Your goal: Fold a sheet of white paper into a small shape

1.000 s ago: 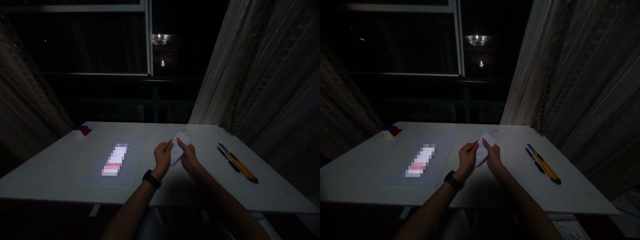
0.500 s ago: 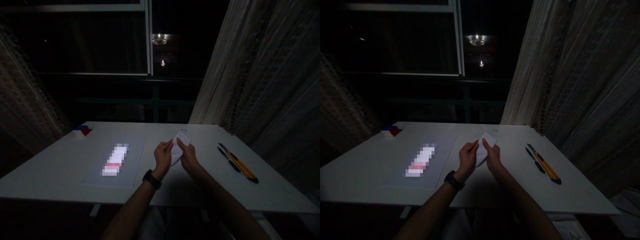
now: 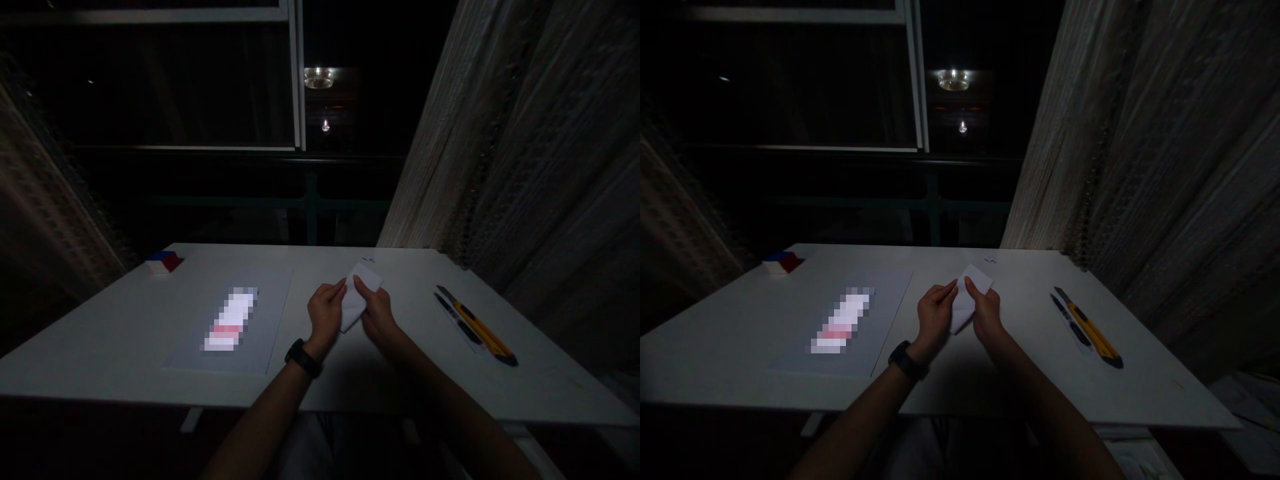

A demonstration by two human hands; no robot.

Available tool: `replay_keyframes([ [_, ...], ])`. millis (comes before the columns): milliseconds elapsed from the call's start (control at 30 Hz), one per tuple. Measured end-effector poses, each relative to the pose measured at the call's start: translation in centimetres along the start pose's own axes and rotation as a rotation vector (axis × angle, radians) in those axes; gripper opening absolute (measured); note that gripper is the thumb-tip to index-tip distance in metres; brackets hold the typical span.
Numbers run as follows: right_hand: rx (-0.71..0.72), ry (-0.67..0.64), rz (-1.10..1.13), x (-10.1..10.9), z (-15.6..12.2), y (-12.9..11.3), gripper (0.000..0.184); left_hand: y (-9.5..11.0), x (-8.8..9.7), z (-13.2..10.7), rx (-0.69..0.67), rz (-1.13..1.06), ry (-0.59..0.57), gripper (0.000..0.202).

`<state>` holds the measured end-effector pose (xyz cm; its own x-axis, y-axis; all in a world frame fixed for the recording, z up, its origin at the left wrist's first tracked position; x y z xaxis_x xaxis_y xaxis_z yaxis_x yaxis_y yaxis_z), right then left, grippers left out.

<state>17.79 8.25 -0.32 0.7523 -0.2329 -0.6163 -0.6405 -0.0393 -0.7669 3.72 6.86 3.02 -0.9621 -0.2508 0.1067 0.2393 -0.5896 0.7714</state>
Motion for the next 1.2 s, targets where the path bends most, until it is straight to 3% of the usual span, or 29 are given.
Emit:
replay_keyframes([
  [467, 0.006, -0.009, -0.029, 0.1, 0.4, -0.1, 0.034, -1.6, -0.5, -0.3, 0.117, -0.125, -0.011, 0.025],
  [1200, 0.101, 0.109, -0.139, 1.4, 0.5, -1.1, 0.034, -3.2, -1.1, -0.7, 0.21, -0.23, -0.002, 0.027],
])
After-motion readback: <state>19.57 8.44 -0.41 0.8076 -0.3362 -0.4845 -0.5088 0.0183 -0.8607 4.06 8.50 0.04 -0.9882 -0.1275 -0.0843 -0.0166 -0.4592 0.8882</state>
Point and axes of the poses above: each hand's wrist, its own z-axis towards the middle knuckle, its own x-axis out of the back of the hand, y = z × x, the point moved 10 cm from there along z, towards the middle knuckle, and after that the axes turned 11 degrees about -x, right-handed, at the moved point
